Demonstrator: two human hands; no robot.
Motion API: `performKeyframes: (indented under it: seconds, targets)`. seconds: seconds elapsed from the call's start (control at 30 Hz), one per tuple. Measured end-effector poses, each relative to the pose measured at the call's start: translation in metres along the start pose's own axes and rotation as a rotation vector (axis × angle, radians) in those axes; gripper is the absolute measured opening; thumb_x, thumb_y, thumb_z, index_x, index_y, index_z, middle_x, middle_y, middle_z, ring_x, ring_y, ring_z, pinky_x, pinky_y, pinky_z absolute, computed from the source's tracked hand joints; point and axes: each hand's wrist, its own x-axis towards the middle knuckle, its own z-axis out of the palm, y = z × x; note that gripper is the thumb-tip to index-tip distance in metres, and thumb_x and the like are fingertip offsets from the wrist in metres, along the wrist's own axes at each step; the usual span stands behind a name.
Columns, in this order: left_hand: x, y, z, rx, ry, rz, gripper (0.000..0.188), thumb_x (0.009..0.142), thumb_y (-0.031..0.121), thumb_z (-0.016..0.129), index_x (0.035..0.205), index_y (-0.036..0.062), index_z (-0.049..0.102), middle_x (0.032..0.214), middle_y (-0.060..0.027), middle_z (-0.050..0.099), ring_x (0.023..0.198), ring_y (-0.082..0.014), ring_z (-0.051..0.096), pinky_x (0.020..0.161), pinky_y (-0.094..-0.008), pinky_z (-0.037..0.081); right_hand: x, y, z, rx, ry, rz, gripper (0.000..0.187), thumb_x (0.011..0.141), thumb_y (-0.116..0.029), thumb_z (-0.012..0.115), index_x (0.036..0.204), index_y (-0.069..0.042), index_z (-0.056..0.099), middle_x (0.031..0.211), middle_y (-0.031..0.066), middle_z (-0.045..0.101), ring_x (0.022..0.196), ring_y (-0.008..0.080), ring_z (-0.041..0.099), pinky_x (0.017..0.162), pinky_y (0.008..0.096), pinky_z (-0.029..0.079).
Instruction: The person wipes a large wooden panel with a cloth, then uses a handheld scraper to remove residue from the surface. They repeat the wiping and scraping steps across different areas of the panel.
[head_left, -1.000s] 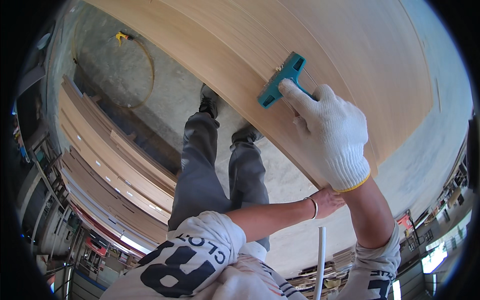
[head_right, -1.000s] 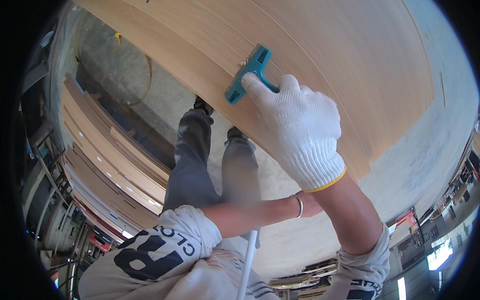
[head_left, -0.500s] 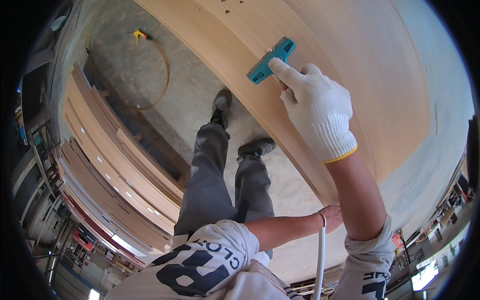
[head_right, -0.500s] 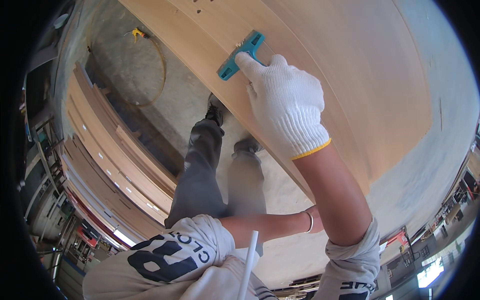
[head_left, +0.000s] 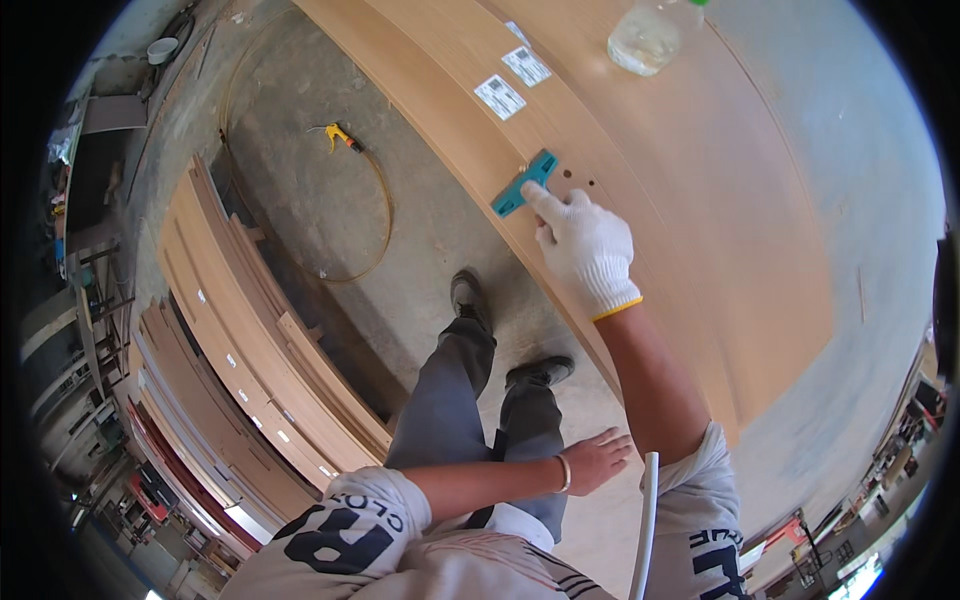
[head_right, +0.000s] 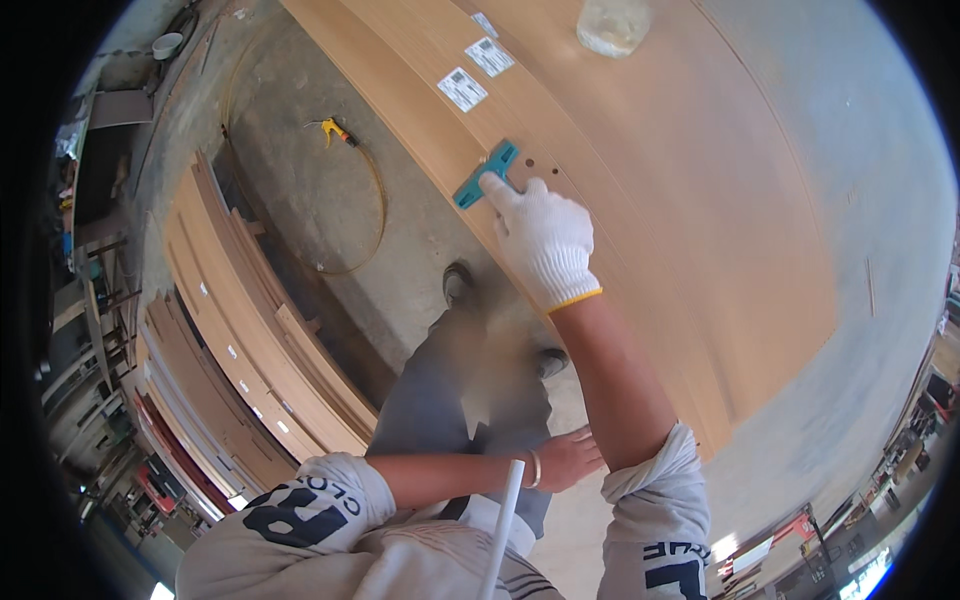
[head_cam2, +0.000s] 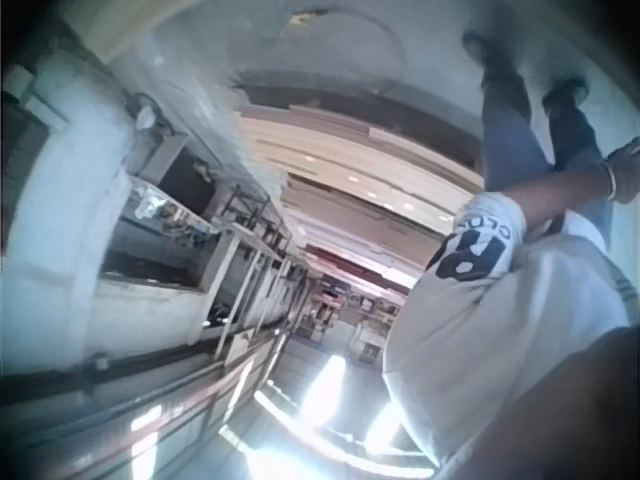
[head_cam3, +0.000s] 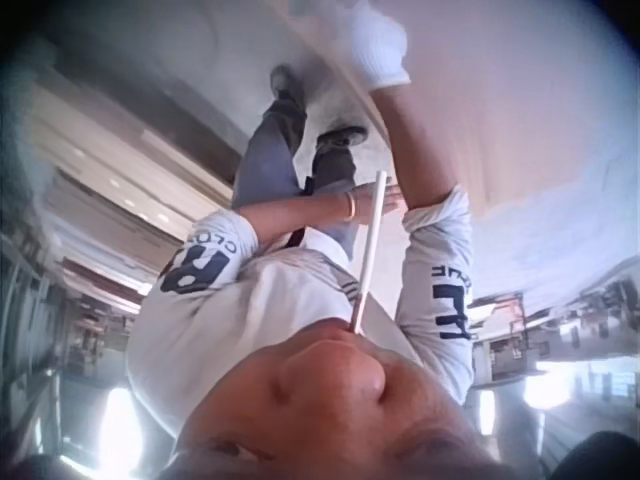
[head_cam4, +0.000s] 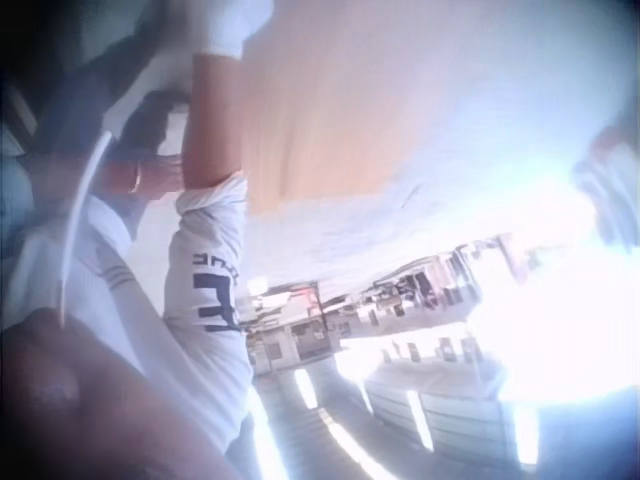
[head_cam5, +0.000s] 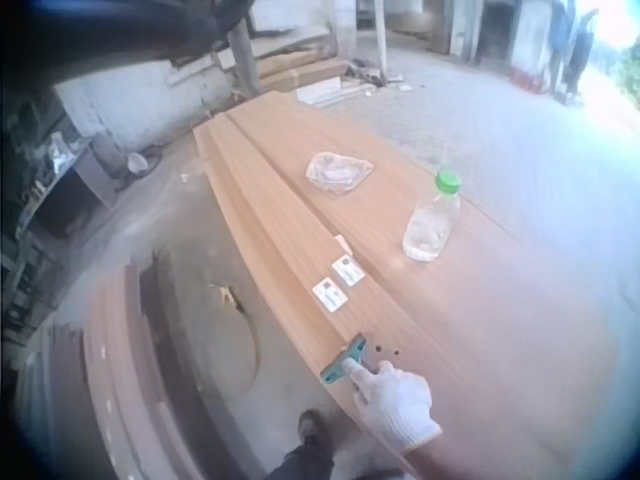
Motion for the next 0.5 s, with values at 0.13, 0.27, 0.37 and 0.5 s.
performKeyframes:
  seconds: [0.13, 0.27, 0.37, 0.5]
  targets:
    - [-0.077, -0.076, -0.086, -0.165, -0.009, -0.446, 0.009, 0.081, 0.016, 0.063, 0.084, 0.0085, 0.068, 0.091, -0.0109, 0.072, 0.097, -0.0297, 0.068, 0.091, -0.0494, 0.05, -0.04, -0.011, 0.019, 0.066, -0.09, -0.237, 0.046, 0.085, -0.019, 0.072, 0.13, -0.031, 0.068, 0.084, 0.0113, 0.062, 0.072, 0.0332, 0.069, 0.062, 0.0466, 0.054]
    - [-0.157, -0.164, -0.211, 0.185, 0.703, -0.899, 0.005, 0.079, 0.007, 0.064, 0.083, 0.0091, 0.066, 0.079, -0.0131, 0.068, 0.078, -0.0375, 0.066, 0.073, -0.0499, 0.053, -0.115, -0.027, 0.063, 0.172, -0.083, -0.04, 0.045, 0.085, -0.014, 0.069, 0.13, -0.023, 0.069, 0.081, 0.0127, 0.062, 0.066, 0.0338, 0.066, 0.06, 0.0484, 0.053]
    - [-0.138, -0.194, -0.288, 0.257, 0.81, -0.672, 0.036, 0.079, 0.007, 0.064, 0.115, 0.0032, 0.062, 0.112, -0.0172, 0.066, 0.105, -0.04, 0.062, 0.092, -0.05, 0.05, -0.159, -0.032, 0.104, 0.618, -0.729, 0.26, 0.045, 0.09, -0.016, 0.063, 0.135, -0.018, 0.066, 0.089, 0.0174, 0.069, 0.074, 0.0331, 0.071, 0.067, 0.0454, 0.056]
    - [-0.053, -0.242, -0.351, 0.408, 0.74, -0.551, 0.073, 0.086, 0.017, 0.064, 0.152, -0.0035, 0.039, 0.162, -0.0239, 0.036, 0.151, -0.0428, 0.03, 0.125, -0.0557, 0.022, -0.197, -0.026, 0.182, 0.884, -0.502, 0.495, 0.052, 0.093, -0.018, 0.06, 0.144, -0.017, 0.059, 0.09, 0.0164, 0.071, 0.073, 0.0273, 0.07, 0.067, 0.0405, 0.057]
